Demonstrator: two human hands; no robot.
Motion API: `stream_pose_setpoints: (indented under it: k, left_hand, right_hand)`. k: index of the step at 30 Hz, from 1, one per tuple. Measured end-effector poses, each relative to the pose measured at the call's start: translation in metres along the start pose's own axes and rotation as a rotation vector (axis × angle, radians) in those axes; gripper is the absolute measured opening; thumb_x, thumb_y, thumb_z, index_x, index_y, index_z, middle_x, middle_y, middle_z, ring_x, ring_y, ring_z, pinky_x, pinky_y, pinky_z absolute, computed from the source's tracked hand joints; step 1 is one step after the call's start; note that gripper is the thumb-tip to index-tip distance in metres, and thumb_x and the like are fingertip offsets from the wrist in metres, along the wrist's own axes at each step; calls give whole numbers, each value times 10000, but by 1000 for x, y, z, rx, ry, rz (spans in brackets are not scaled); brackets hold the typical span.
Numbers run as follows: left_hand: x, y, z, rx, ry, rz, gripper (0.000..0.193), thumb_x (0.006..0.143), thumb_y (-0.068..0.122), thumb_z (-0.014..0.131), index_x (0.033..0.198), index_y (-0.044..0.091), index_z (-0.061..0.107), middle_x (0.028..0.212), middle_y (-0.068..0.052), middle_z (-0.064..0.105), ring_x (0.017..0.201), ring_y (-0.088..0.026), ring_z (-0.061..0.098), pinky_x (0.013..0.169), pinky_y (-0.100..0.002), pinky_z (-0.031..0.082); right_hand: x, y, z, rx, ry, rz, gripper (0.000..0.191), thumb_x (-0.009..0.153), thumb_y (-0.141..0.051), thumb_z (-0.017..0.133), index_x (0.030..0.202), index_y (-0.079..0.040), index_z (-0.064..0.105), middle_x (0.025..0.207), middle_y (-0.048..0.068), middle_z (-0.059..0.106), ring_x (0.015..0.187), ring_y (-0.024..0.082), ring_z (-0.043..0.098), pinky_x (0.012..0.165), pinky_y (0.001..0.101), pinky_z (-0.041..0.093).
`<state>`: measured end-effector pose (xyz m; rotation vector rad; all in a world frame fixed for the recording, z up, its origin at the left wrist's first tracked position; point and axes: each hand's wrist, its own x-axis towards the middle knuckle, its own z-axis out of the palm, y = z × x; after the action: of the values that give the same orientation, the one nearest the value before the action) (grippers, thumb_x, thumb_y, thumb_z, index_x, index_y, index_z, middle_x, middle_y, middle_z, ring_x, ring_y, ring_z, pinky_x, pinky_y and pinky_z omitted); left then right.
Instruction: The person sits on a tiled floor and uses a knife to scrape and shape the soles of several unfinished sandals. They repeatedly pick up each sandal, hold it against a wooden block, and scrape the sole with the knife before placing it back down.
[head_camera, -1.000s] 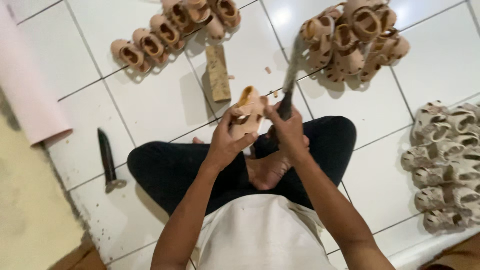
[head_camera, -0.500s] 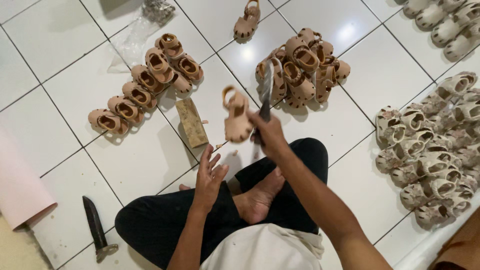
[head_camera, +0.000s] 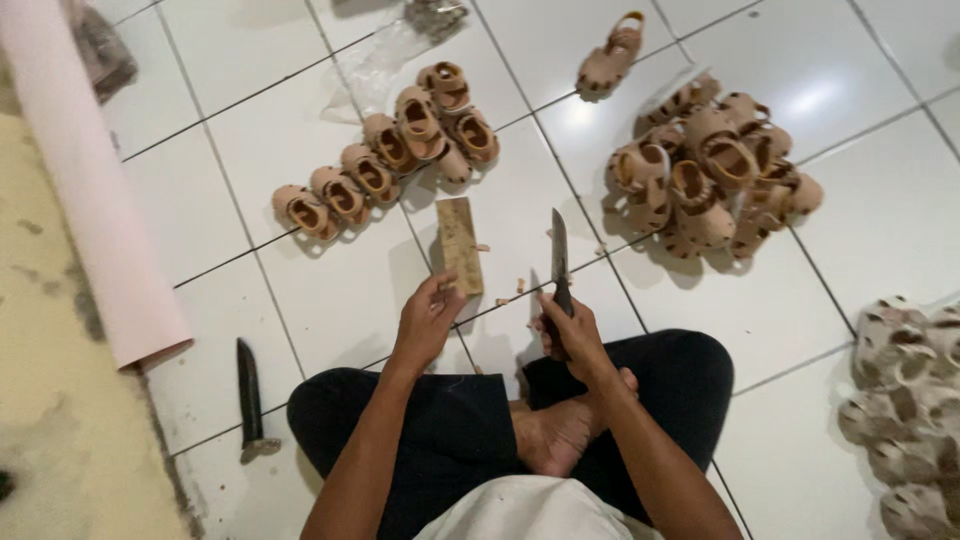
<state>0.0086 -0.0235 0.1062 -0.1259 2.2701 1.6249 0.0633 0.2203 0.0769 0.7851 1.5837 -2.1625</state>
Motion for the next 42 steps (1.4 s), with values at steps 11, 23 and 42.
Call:
stream_pose_setpoints:
  k: [11, 23, 42]
  left_hand:
    - [229, 42, -19, 602, 354, 297, 576, 865, 186, 740, 1376, 12, 539, 1576, -298, 234, 1351, -492, 425, 1062, -483, 407]
    - [121, 60, -57, -505, -170, 92, 184, 1024, 108, 530, 848, 69, 567, 1575, -137, 506, 1015, -228, 719, 891, -390, 617]
    - [-86, 65, 28, -736, -166, 94, 1057, 788, 296, 867, 1601, 13, 255, 1464, -282, 488, 1330, -381, 527, 1043, -423, 512]
  right_hand:
    - [26, 23, -1, -152, -1, -18, 313, 941, -334, 693, 822, -59, 603, 587, 20, 565, 419, 116, 527, 372, 269, 426]
    - [18, -30, 10, -99, 50, -127, 225, 906, -331, 667, 931, -107, 676, 747, 31, 743, 531, 123, 641, 375, 254, 455]
    - [-114, -46, 64, 49, -40, -503, 229, 894, -26, 733, 956, -52, 514, 1169, 179, 749, 773, 96, 715, 480, 214, 543]
